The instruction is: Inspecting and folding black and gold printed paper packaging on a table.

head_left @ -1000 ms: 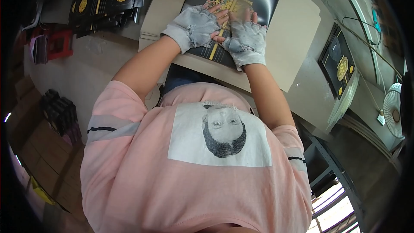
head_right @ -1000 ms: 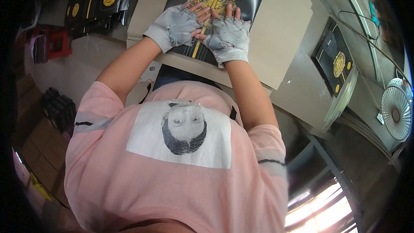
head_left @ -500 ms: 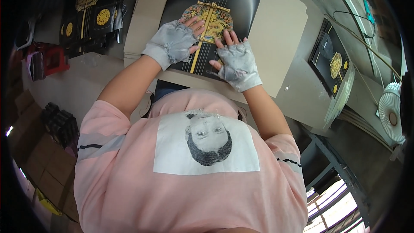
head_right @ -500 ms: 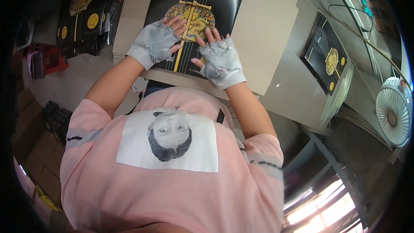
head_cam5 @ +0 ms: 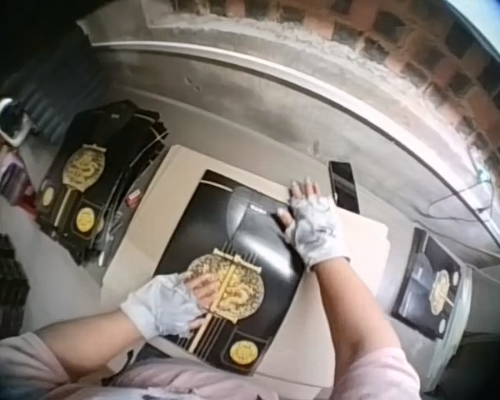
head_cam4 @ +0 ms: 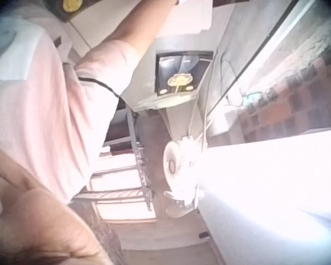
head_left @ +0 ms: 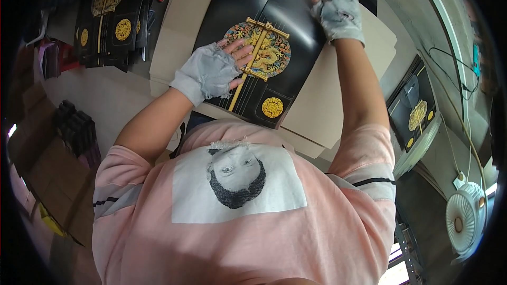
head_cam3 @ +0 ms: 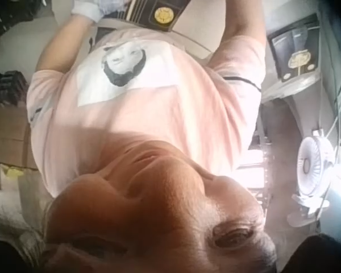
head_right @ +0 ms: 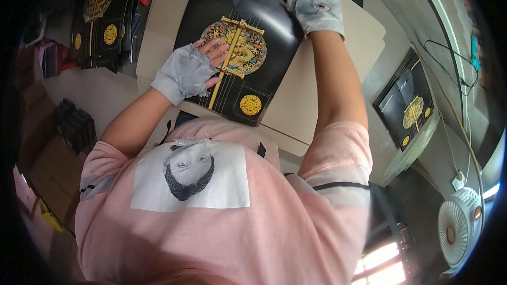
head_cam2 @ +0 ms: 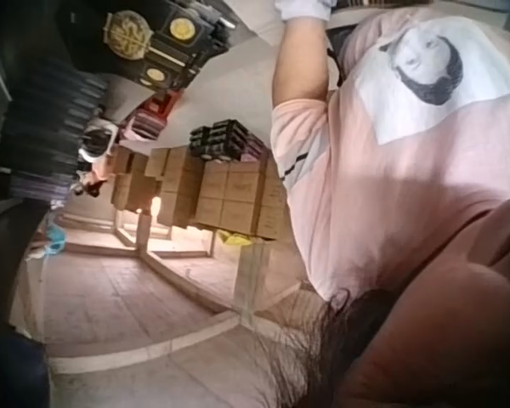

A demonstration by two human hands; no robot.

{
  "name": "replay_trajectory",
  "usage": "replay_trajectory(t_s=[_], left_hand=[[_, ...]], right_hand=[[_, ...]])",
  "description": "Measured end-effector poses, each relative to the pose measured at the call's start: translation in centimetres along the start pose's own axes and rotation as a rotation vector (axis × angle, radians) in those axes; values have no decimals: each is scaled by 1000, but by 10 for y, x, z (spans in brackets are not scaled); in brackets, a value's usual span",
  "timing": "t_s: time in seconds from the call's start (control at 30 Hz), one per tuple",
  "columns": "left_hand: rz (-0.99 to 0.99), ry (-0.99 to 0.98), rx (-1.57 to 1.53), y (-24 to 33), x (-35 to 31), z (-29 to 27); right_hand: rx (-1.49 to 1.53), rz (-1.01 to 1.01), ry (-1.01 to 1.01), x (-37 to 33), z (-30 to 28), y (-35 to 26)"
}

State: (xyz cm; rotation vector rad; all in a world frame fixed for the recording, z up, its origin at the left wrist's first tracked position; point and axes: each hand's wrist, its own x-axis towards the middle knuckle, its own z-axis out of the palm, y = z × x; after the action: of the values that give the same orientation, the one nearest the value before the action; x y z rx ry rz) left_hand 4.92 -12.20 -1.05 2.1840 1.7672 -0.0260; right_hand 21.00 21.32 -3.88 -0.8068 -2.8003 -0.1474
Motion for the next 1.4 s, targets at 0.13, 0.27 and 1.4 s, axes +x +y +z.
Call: replay_trajectory(t_s=[0.13,0.27,1.4], left_hand=[[-31,-90,-17,0,2,-5],[-36,-61,-27,2,-2,-5],[9,20,120,4,-2,-11]], right_hand=[[88,265,-204,42,-48,-9],[45,257,-97,50,-44,-10],[203,-101,-279,-111,-83,-93]])
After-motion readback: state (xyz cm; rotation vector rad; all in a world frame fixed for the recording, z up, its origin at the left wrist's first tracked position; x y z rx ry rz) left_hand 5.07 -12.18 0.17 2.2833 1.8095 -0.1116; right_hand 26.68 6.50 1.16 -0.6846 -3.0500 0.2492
